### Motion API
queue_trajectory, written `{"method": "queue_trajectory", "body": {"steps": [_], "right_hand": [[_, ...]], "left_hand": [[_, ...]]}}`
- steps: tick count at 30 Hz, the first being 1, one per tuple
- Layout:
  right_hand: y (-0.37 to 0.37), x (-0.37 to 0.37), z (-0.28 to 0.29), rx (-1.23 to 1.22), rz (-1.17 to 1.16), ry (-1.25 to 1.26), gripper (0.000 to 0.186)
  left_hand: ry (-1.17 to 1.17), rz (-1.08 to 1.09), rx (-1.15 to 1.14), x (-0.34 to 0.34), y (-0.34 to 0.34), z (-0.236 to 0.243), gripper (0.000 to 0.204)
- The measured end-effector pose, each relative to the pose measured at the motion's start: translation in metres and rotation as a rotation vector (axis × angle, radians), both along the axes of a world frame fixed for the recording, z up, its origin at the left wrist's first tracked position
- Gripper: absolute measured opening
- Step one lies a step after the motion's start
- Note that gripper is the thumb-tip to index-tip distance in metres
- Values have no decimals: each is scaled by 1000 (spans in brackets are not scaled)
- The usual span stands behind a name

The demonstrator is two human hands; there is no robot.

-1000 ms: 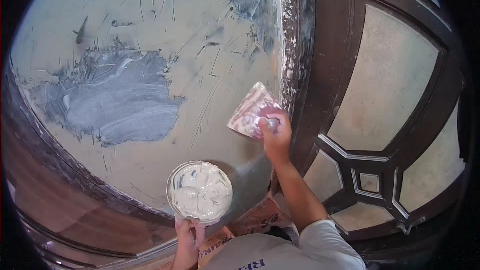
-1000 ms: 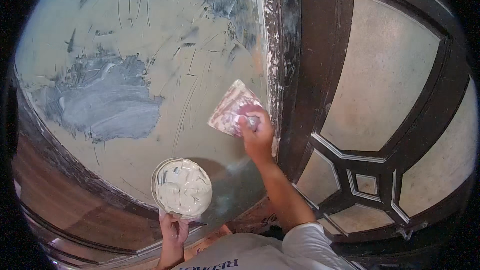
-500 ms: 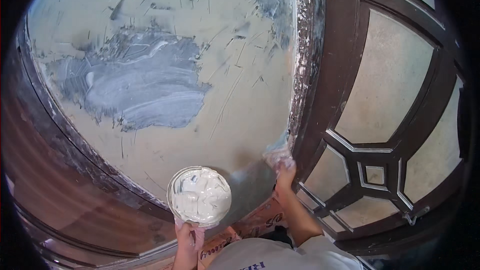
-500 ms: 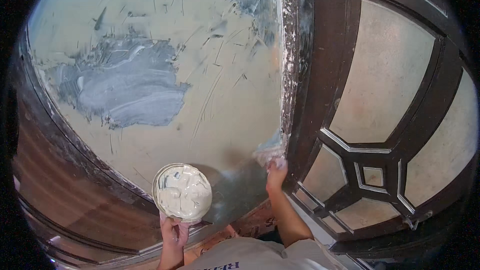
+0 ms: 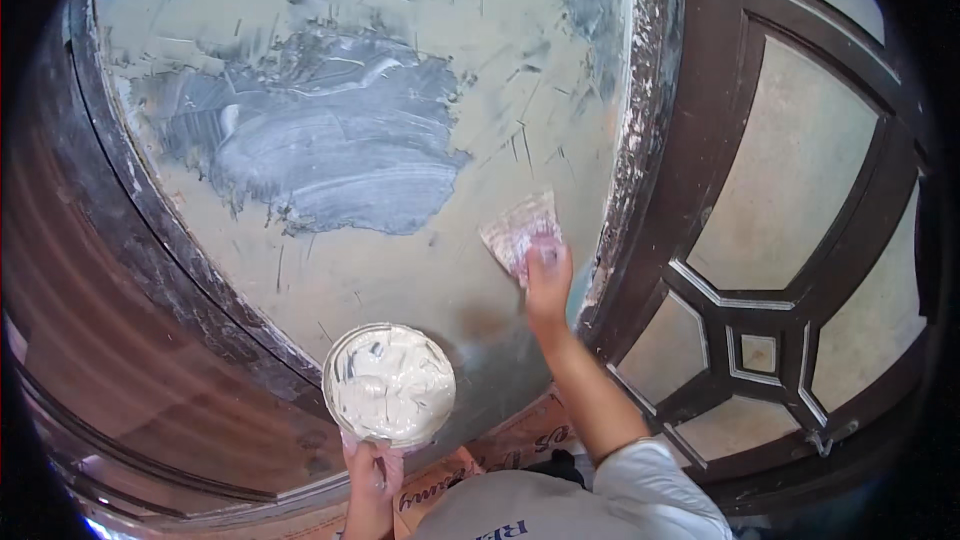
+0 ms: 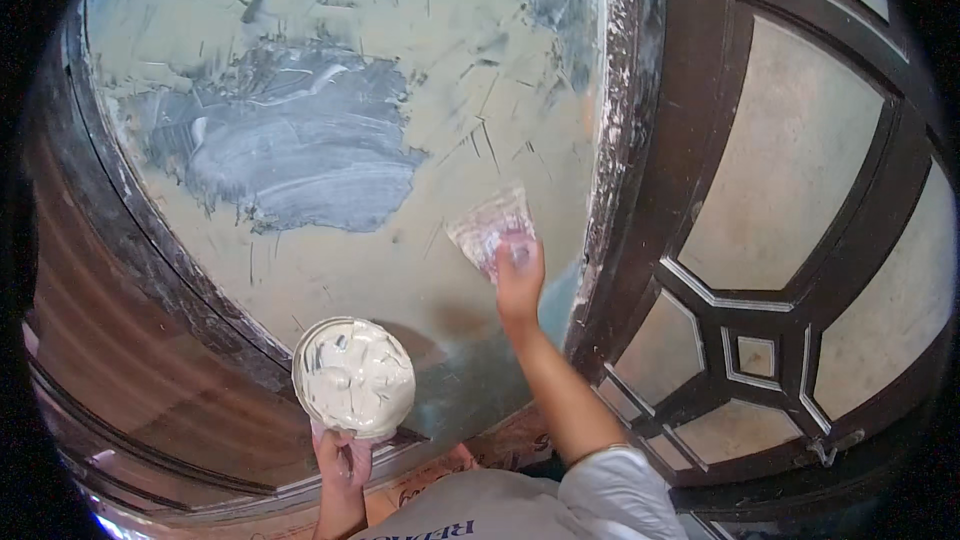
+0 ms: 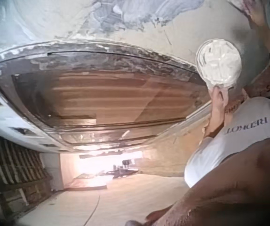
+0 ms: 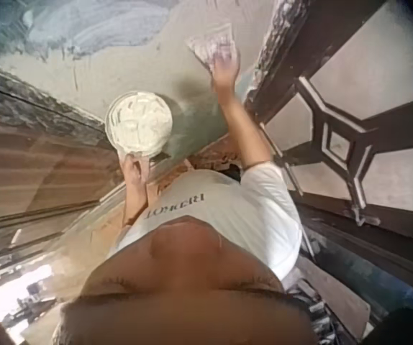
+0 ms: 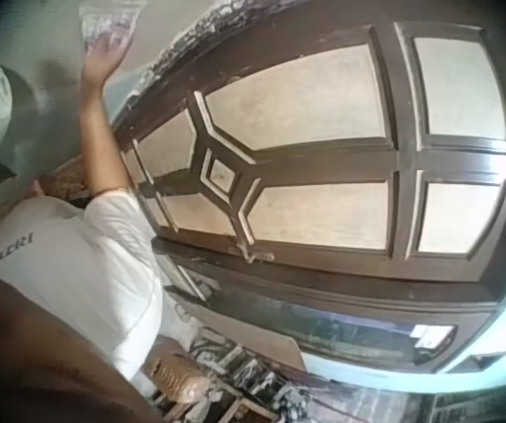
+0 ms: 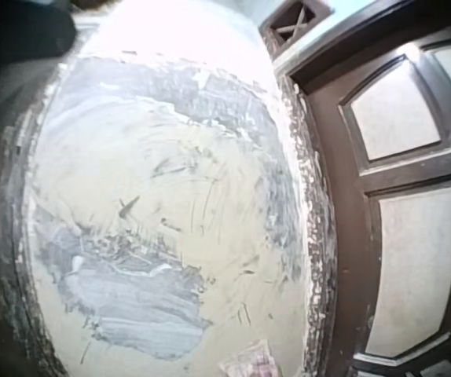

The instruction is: The person applies white plaster to a circular wall section using a scraper, repeatedly dipping the tool into a white bucket and smoothing the material over the surface.

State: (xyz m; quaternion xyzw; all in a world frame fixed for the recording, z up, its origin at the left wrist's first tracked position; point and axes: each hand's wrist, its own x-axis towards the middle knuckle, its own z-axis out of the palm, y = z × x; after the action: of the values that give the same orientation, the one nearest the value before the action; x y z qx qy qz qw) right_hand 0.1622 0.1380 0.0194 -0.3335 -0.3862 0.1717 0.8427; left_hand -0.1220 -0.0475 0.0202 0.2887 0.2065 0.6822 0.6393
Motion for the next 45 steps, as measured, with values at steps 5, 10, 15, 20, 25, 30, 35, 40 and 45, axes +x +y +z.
{"method": "queue_trajectory", "body": {"steps": [5, 10, 15, 20, 25, 30, 35, 40, 45], "right_hand": [[-52, 29, -196, -488, -6, 144, 17], [-69, 37, -114, -433, -90, 199, 11], [-54, 9, 38, -68, -151, -248, 12], [-36, -52, 25, -176, -22, -359, 16], [-46, -43, -153, -320, 202, 116, 16], [-88, 9, -186, -504, 119, 133, 8], [-58, 33, -43, -241, 101, 84, 11], [-44, 21, 59, -43, -6, -225, 18], [-30, 25, -82, -310, 263, 171, 15]], "left_hand": [[51, -15, -54, -6, 4, -2, 80], [48, -34, -46, -14, 13, -19, 75], [-1, -74, -82, -4, 15, -7, 78], [79, 0, 6, -5, 16, -4, 74], [5, 38, -56, -18, 14, -10, 76], [34, -56, -34, -19, 20, -8, 78], [46, -125, -30, 0, 25, 0, 79], [390, -119, 112, -4, 29, -24, 77], [73, -123, -64, 17, 23, -15, 75]]}}
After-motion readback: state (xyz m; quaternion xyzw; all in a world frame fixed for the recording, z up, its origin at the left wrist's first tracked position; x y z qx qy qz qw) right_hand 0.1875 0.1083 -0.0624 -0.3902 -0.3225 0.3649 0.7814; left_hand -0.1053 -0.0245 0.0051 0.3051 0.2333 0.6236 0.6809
